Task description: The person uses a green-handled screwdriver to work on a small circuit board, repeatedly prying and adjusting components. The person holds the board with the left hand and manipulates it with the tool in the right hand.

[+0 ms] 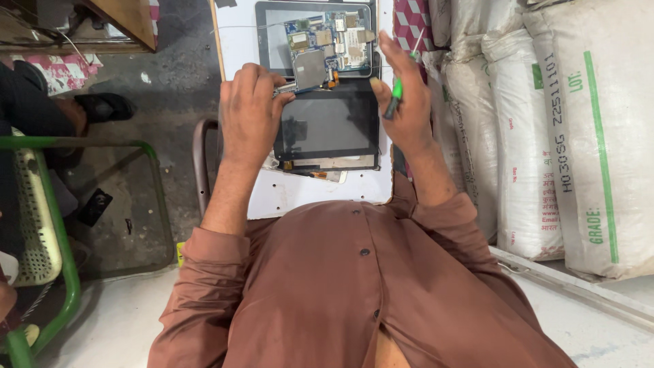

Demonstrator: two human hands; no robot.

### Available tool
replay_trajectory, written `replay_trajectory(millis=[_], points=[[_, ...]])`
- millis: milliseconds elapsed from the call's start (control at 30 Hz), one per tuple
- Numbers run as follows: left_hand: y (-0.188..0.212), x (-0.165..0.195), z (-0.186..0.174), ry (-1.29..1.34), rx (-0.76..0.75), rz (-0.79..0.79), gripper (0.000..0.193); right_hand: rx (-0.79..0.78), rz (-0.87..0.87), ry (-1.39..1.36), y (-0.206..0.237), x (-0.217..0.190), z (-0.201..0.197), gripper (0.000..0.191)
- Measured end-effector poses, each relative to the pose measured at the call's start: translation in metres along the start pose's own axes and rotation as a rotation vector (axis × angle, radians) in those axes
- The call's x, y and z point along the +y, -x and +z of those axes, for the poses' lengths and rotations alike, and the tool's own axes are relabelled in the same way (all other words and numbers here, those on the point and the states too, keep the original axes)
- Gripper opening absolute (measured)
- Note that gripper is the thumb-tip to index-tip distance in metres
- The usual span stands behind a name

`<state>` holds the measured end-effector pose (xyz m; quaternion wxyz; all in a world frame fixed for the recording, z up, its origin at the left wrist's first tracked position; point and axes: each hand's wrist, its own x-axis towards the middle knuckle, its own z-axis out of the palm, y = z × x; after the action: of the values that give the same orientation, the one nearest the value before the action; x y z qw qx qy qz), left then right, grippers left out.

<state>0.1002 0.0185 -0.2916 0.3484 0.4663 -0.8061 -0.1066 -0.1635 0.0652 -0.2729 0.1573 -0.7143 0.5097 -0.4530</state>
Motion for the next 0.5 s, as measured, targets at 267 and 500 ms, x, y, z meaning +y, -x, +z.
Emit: replay_trajectory(millis=[267,500], points=[[0.011,0.007,0.001,0.091,0.052,-0.069,0.022,-0.035,0.069,0.081,0.023,-0.022,0.007,0.036],[0.015,0.02,-0.001,0.501,-0.044,-0.333,0.016,0.088,0.119,-0.174,0.017,-0.016,0.029,0.032]])
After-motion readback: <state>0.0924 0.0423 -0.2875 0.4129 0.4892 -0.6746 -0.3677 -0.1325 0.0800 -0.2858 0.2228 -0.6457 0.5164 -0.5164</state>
